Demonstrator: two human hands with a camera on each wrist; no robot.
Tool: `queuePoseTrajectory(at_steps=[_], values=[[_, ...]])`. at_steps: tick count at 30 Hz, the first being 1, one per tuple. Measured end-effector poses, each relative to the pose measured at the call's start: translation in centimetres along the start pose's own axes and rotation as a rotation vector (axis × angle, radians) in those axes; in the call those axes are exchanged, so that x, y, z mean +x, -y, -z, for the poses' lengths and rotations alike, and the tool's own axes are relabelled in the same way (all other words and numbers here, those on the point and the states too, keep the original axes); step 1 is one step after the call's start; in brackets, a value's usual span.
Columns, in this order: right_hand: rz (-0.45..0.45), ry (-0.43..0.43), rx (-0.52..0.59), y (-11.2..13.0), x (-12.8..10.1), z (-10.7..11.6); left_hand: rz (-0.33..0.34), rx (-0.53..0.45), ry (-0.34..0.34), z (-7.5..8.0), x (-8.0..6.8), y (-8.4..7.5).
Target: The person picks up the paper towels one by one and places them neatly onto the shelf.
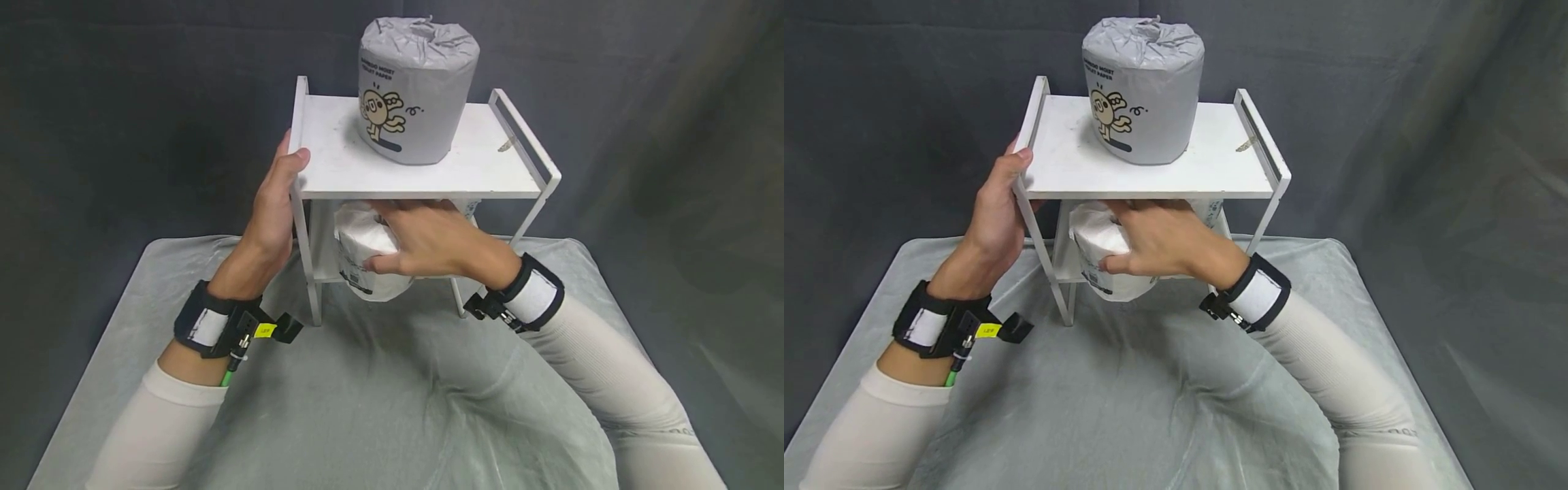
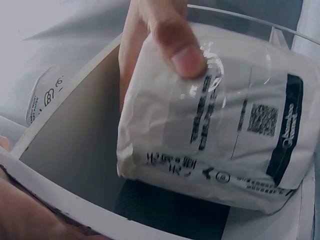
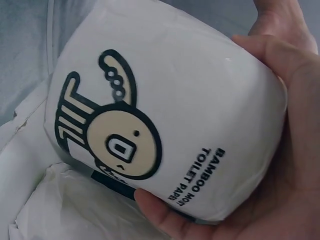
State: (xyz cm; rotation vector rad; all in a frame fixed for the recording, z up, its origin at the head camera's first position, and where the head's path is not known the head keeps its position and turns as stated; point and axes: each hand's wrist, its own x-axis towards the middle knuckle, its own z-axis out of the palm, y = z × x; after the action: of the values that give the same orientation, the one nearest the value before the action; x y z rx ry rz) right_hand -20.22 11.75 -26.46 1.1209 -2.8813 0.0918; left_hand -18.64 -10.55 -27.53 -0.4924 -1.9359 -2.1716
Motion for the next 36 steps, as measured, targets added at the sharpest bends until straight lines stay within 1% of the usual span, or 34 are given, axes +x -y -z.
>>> queuePoseTrajectory(at_steps=[5,9,14,19,23,27,33,36], values=[[0.025,-0.015,0.028,-0.1,0.5,-0.2,-0.013,-0.004,0.007,0.1,0.0,0.2],[0.024,-0.04,0.052,0.0,0.9,-0.5,-0.005,-0.001,0.008,0.1,0.1,0.3],[0.021,-0.117,0.02,0.0,1.5,-1.0,0.002,0.005,0.005,0.0,0.1,0.3],[-0.003,-0.124,0.007,0.0,1.9,-1.4,0.011,0.013,0.007,-0.1,0.0,0.3],[0.005,-0.171,-0.002,0.1,2.2,-1.8,0.016,0.016,0.008,0.0,0.0,0.2],[0.009,-0.237,-0.057,0.3,2.5,-2.1,0.009,0.008,0.004,0.0,0.0,0.1],[0.044,-0.343,-0.198,0.6,2.7,-2.7,0.009,0.005,-0.003,0.0,0.0,0.1],[0.042,-0.376,-0.208,0.7,2.9,-2.7,0.004,0.004,0.0,0.0,0.1,0.1]])
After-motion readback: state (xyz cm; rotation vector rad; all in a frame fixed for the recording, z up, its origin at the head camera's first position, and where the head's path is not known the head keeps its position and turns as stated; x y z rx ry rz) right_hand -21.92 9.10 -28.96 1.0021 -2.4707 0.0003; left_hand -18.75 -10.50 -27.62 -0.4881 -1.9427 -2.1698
